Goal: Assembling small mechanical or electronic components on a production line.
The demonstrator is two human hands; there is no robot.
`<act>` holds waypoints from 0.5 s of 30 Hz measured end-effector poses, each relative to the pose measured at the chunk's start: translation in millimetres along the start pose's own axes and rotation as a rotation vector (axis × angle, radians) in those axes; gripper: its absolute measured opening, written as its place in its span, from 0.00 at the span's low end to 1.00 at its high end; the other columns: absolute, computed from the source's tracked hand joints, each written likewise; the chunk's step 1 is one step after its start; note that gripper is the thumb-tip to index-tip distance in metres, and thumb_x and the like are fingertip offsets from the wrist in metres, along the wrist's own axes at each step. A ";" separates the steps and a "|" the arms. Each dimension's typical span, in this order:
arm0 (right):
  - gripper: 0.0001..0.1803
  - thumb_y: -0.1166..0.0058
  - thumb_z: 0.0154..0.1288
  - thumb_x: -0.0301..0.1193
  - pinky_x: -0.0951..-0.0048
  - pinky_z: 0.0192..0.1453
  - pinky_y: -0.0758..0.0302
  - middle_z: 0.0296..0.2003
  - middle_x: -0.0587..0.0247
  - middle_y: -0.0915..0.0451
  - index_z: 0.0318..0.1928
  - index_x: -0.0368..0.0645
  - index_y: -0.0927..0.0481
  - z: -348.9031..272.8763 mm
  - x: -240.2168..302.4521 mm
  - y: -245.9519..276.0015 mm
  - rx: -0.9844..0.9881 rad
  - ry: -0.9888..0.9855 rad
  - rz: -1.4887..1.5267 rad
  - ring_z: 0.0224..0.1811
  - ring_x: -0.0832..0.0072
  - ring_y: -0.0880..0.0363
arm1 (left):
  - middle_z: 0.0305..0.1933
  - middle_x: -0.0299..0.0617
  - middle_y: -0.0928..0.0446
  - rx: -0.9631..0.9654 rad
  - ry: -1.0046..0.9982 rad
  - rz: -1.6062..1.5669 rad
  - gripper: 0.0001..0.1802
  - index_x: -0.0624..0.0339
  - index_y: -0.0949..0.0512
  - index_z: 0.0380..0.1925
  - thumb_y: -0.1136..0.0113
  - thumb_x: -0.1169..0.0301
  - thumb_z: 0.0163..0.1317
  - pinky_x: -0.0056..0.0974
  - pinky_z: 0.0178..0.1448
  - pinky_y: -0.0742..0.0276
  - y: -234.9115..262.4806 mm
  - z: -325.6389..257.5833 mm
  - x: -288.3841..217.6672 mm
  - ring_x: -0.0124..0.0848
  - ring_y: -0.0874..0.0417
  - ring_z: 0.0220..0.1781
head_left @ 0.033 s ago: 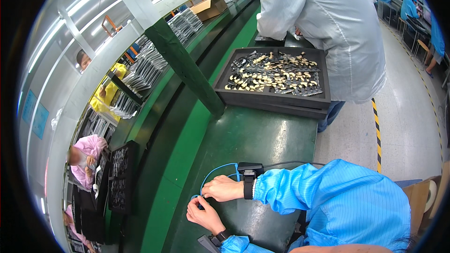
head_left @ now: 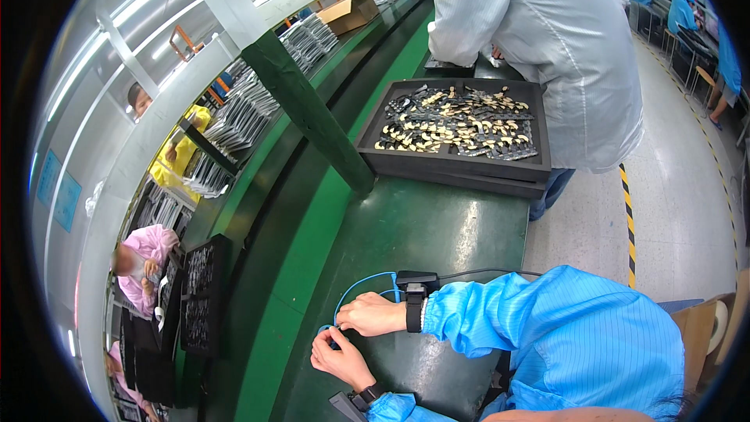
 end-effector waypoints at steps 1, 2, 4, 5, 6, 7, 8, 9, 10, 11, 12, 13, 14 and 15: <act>0.10 0.46 0.59 0.34 0.60 0.34 0.26 0.29 0.59 0.20 0.32 0.40 0.22 0.1 0.7 0.7 0.001 0.000 0.001 0.32 0.59 0.20 | 0.31 0.39 0.26 0.000 0.001 0.001 0.12 0.60 0.27 0.28 0.46 0.63 0.62 0.45 0.55 0.40 -0.1 0.0 0.7 0.38 0.26 0.38; 0.10 0.46 0.59 0.34 0.60 0.34 0.26 0.29 0.59 0.20 0.32 0.40 0.22 0.3 2.1 2.3 0.002 0.000 0.002 0.32 0.59 0.20 | 0.31 0.39 0.26 0.000 0.000 0.001 0.11 0.60 0.27 0.28 0.46 0.63 0.62 0.45 0.55 0.40 -0.3 0.0 1.6 0.38 0.26 0.38; 0.10 0.46 0.59 0.34 0.60 0.34 0.26 0.29 0.59 0.20 0.32 0.40 0.22 0.6 3.5 3.7 0.004 -0.001 0.002 0.33 0.59 0.20 | 0.31 0.39 0.26 0.000 0.000 0.001 0.11 0.60 0.27 0.28 0.46 0.63 0.62 0.45 0.55 0.40 -0.4 -0.1 1.7 0.38 0.26 0.38; 0.10 0.46 0.59 0.34 0.60 0.35 0.26 0.29 0.59 0.20 0.32 0.40 0.22 0.7 3.4 3.7 0.010 -0.008 0.002 0.33 0.59 0.20 | 0.31 0.39 0.26 -0.001 0.000 0.000 0.11 0.60 0.28 0.28 0.46 0.63 0.62 0.45 0.55 0.40 -0.2 -0.1 1.0 0.38 0.26 0.37; 0.10 0.46 0.59 0.34 0.60 0.35 0.26 0.29 0.59 0.20 0.32 0.40 0.22 0.8 3.1 3.5 0.016 -0.016 0.001 0.33 0.59 0.20 | 0.31 0.39 0.26 -0.003 0.000 -0.001 0.11 0.60 0.28 0.28 0.46 0.63 0.62 0.45 0.56 0.40 -0.1 -0.1 0.5 0.38 0.26 0.37; 0.10 0.46 0.59 0.34 0.60 0.35 0.26 0.29 0.59 0.20 0.32 0.40 0.22 0.7 2.8 2.6 0.016 -0.016 0.001 0.33 0.59 0.20 | 0.31 0.39 0.26 -0.003 0.000 -0.001 0.11 0.60 0.28 0.28 0.46 0.63 0.62 0.45 0.56 0.40 -0.4 0.0 0.9 0.38 0.26 0.37; 0.10 0.46 0.59 0.34 0.60 0.36 0.26 0.29 0.58 0.20 0.32 0.40 0.22 0.4 1.8 0.9 0.013 -0.024 0.004 0.34 0.59 0.20 | 0.31 0.39 0.26 -0.003 0.000 0.004 0.12 0.60 0.27 0.28 0.46 0.63 0.62 0.45 0.56 0.40 -1.0 0.0 1.6 0.38 0.26 0.37; 0.10 0.46 0.59 0.34 0.60 0.36 0.26 0.30 0.58 0.20 0.32 0.39 0.22 0.3 0.8 -0.2 0.011 -0.032 0.007 0.34 0.59 0.20 | 0.31 0.39 0.26 -0.002 0.000 0.009 0.12 0.60 0.27 0.28 0.46 0.63 0.62 0.45 0.56 0.40 -1.3 0.2 2.0 0.38 0.26 0.37; 0.10 0.46 0.59 0.34 0.60 0.36 0.26 0.30 0.58 0.20 0.32 0.39 0.22 0.3 0.0 -0.7 0.011 -0.032 0.007 0.34 0.59 0.20 | 0.31 0.39 0.26 -0.002 0.000 0.009 0.12 0.60 0.27 0.28 0.46 0.63 0.62 0.45 0.56 0.40 -1.5 0.1 1.9 0.38 0.26 0.37; 0.10 0.46 0.59 0.34 0.60 0.37 0.26 0.30 0.58 0.20 0.32 0.39 0.22 0.3 -0.7 -1.4 0.015 -0.034 0.009 0.34 0.59 0.20 | 0.31 0.39 0.26 -0.001 0.002 0.008 0.12 0.60 0.27 0.28 0.46 0.63 0.62 0.45 0.55 0.40 -1.7 0.0 1.9 0.38 0.26 0.37; 0.10 0.46 0.59 0.34 0.60 0.37 0.26 0.30 0.58 0.20 0.33 0.39 0.22 0.3 -1.2 -1.8 0.019 -0.035 0.011 0.35 0.59 0.20 | 0.31 0.39 0.26 -0.001 0.003 0.008 0.12 0.61 0.27 0.28 0.46 0.63 0.62 0.45 0.55 0.40 -1.9 0.0 2.0 0.38 0.26 0.38; 0.10 0.46 0.59 0.34 0.60 0.37 0.26 0.30 0.58 0.20 0.33 0.39 0.22 0.4 -1.0 -1.4 0.019 -0.035 0.011 0.35 0.59 0.20 | 0.31 0.39 0.26 -0.001 0.003 0.008 0.12 0.61 0.27 0.28 0.46 0.63 0.62 0.45 0.55 0.40 -1.7 0.0 2.1 0.38 0.26 0.38; 0.10 0.46 0.59 0.35 0.60 0.37 0.26 0.30 0.58 0.20 0.33 0.40 0.22 0.6 -0.5 -0.8 0.026 -0.034 0.009 0.35 0.59 0.20 | 0.31 0.39 0.26 0.000 0.003 0.007 0.12 0.61 0.27 0.28 0.46 0.63 0.62 0.45 0.55 0.40 -1.6 0.0 2.3 0.38 0.26 0.38; 0.11 0.46 0.60 0.35 0.60 0.38 0.26 0.30 0.58 0.20 0.33 0.40 0.22 0.6 0.0 -0.7 0.033 -0.033 0.006 0.35 0.59 0.20 | 0.31 0.39 0.26 0.001 0.002 0.006 0.12 0.61 0.27 0.28 0.46 0.63 0.62 0.45 0.55 0.40 -1.4 -0.1 2.6 0.38 0.26 0.38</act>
Point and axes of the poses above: each hand's wrist, its own z-axis towards the middle knuckle, its own y-axis out of the back of the hand, x = y × z, the point moved 5 cm from there along z, towards the middle knuckle
